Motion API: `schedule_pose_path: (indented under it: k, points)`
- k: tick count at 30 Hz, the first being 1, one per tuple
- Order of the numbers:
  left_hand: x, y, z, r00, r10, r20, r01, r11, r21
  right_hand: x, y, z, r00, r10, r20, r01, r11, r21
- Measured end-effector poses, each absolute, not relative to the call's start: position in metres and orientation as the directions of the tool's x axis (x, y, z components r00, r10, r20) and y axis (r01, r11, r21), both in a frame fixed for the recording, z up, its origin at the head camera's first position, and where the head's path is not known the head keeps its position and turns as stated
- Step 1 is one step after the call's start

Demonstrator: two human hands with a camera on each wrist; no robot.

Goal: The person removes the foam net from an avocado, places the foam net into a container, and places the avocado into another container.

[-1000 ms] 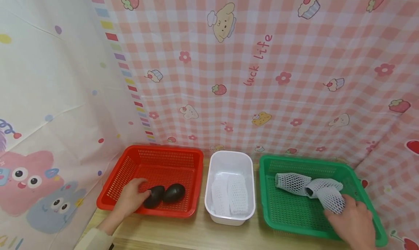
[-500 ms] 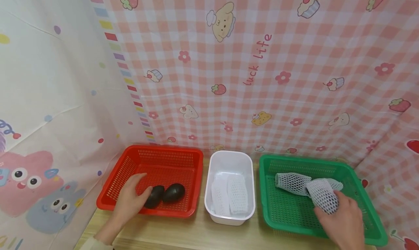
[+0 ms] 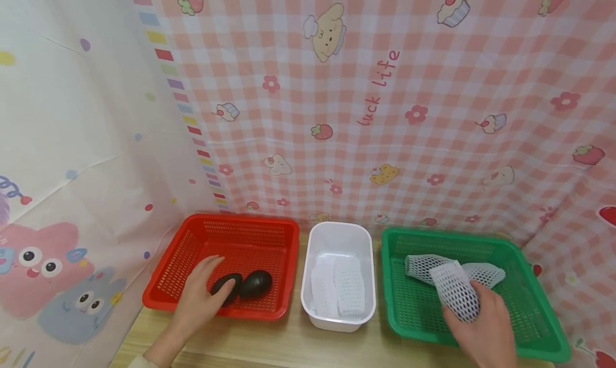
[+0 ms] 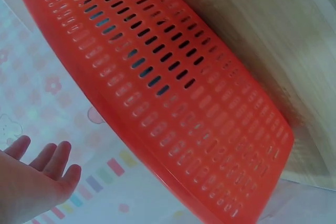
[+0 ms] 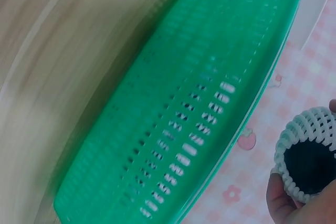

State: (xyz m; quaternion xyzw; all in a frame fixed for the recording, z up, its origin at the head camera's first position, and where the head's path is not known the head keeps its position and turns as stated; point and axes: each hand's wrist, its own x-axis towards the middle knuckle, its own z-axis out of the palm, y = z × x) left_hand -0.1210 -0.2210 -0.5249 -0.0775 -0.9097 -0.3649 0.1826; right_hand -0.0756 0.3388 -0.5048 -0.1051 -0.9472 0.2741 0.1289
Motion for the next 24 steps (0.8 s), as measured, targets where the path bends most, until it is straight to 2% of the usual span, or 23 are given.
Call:
schedule_pose_path:
  k: [11,20,24]
  points:
    - [-0.114,-0.208,-0.522,-0.911,0.044,0.409,0.319,0.702,0.636,-0.066,0.311,-0.512,-0.945,0.224,0.24,0.048,0.817,-0.575]
    - [-0.107,-0.198,-0.52,-0.907,0.076,0.415,0.354,0.671,0.651,-0.059,0.284,-0.519,-0.898,0.19,0.396,-0.086,0.808,-0.583]
    - [-0.104,-0.193,-0.521,-0.908,0.087,0.41,0.357,0.67,0.651,-0.054,0.272,-0.519,-0.889,0.194,0.415,-0.089,0.814,-0.573]
